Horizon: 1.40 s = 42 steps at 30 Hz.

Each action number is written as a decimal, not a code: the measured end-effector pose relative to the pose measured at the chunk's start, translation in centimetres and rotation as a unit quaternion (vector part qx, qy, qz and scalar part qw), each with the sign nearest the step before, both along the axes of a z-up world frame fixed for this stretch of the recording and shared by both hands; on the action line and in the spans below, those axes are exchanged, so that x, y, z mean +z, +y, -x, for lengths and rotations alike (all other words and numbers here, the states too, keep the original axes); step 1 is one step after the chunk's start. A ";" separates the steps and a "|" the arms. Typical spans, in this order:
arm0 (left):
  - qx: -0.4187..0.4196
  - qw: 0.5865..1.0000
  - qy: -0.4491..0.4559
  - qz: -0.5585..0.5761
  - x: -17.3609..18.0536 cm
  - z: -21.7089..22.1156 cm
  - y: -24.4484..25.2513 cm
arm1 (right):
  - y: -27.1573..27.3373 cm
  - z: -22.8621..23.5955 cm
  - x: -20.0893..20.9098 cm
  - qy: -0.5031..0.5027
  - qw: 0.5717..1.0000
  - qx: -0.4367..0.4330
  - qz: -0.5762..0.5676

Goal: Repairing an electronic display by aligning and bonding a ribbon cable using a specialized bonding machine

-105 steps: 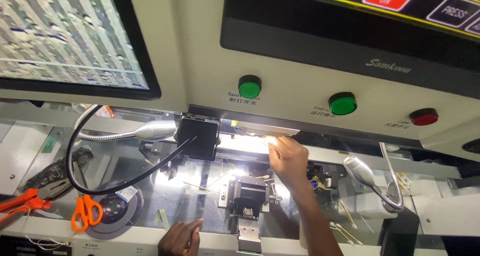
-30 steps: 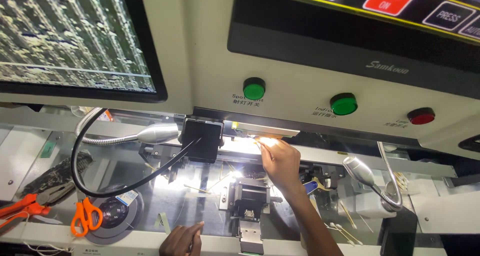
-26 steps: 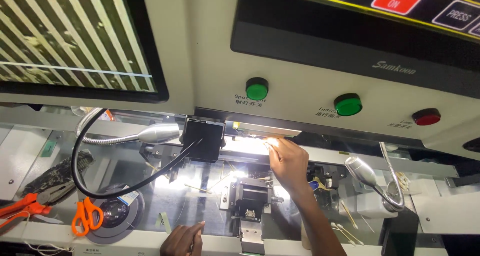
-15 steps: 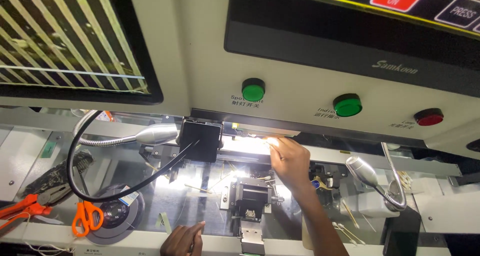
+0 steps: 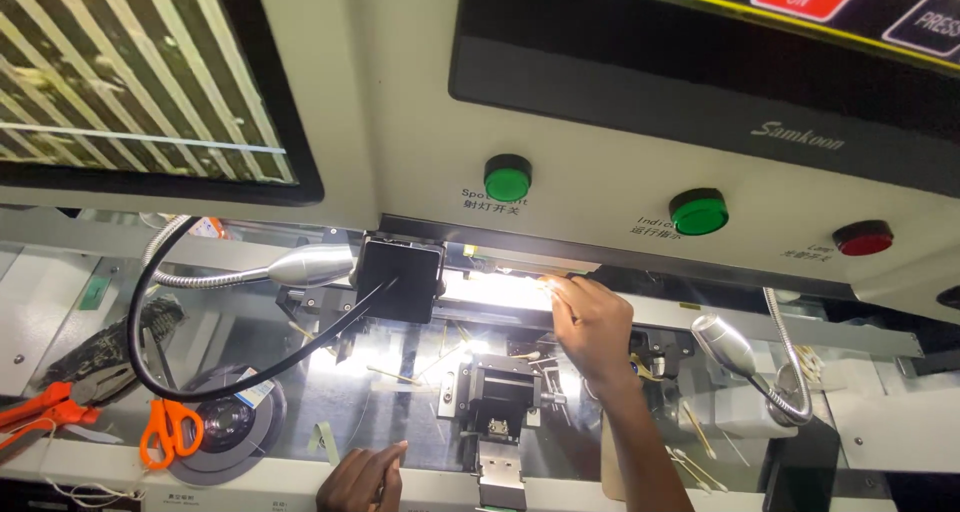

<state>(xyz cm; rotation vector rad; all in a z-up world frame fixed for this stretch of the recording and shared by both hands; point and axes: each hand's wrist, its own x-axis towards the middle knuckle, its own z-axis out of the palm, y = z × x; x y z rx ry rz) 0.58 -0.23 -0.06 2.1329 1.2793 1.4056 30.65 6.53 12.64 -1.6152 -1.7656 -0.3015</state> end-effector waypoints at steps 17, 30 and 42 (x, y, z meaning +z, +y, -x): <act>-0.016 0.999 0.022 -0.029 0.5 -0.5 -0.2 | 1.4 0.8 -1.1 -0.051 0.998 0.025 -0.005; -0.020 0.999 0.013 -0.034 1.1 -0.2 -0.3 | 1.9 0.9 -2.3 -0.077 0.997 0.030 0.009; -0.029 0.998 0.029 0.043 -0.4 -0.4 -1.5 | -12.0 -1.7 5.4 0.192 0.980 -0.041 0.044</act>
